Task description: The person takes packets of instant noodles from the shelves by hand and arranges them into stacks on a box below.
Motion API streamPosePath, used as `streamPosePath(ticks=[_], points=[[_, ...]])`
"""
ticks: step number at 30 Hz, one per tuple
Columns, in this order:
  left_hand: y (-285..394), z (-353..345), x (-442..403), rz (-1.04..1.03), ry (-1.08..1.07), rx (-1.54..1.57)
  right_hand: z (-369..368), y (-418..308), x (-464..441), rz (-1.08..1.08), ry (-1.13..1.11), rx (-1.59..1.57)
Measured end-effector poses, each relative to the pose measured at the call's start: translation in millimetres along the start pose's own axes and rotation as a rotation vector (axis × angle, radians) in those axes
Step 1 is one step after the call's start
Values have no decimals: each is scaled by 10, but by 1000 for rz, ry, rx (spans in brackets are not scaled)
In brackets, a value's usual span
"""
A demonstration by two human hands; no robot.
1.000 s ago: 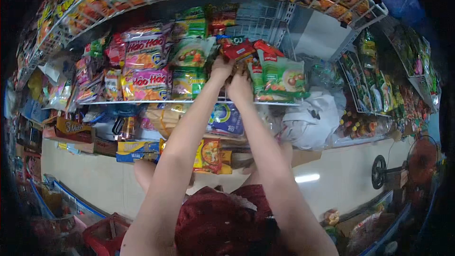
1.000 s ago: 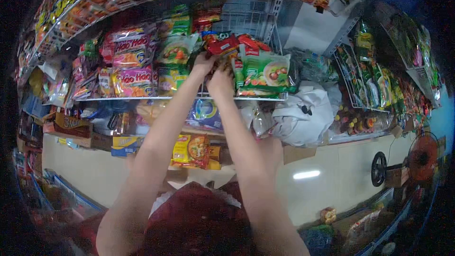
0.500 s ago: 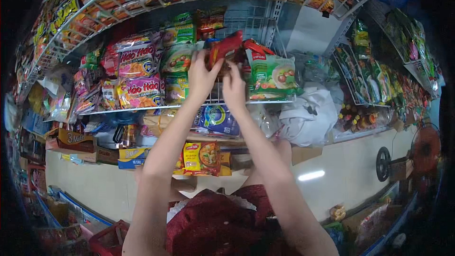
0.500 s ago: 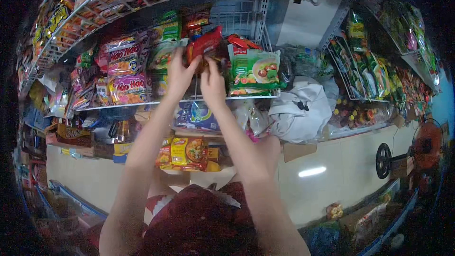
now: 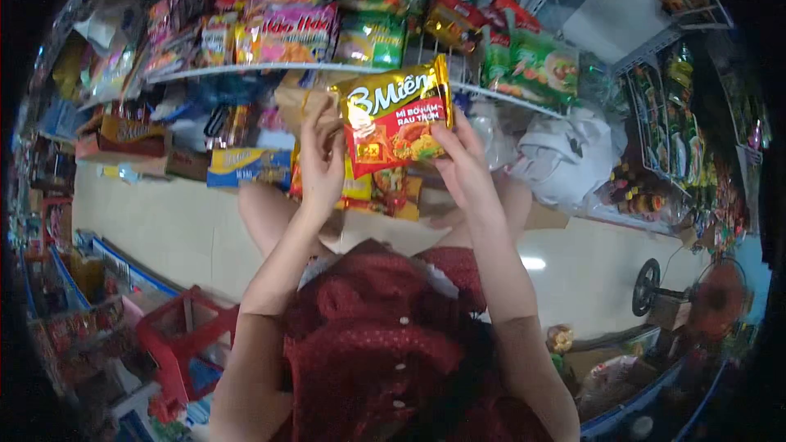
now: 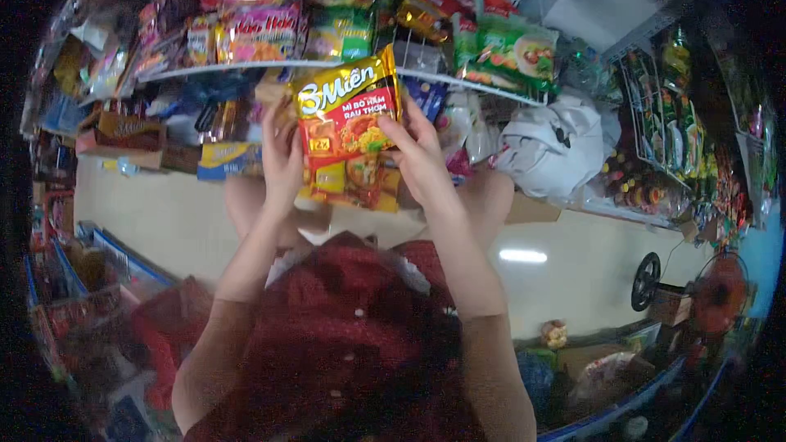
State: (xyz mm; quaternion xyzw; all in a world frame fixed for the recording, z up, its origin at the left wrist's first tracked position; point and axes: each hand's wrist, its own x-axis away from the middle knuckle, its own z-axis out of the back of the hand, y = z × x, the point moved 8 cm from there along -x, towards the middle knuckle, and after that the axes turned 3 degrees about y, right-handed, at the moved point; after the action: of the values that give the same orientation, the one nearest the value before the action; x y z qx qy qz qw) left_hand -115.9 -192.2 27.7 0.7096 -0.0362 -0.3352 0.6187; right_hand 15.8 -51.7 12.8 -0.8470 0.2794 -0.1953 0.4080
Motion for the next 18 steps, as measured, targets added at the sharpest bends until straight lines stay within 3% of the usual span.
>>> streamPosePath(ticks=[1,2,5,8,12,15,16,18], points=[[-150,63,71,129,-6,-3,40,130,12,-58,10,-9],[-231,133,135,94,-19,-101,61,263,14,-98,21,-39],[-602,208,409,493,-58,159,144,609,16,-154,107,67],[-728,288,465,418,-131,-137,196,888,40,-152,88,250],[-1077,422,643,463,-114,-47,362,1258,51,-300,45,465],[-1187,500,718,473,-157,-130,497,1383,12,-230,66,618],[-1252,539,730,435,-153,-186,607,1487,-65,-110,48,729],[-1155,526,729,409,-148,-267,474,1414,-26,-145,-16,768]])
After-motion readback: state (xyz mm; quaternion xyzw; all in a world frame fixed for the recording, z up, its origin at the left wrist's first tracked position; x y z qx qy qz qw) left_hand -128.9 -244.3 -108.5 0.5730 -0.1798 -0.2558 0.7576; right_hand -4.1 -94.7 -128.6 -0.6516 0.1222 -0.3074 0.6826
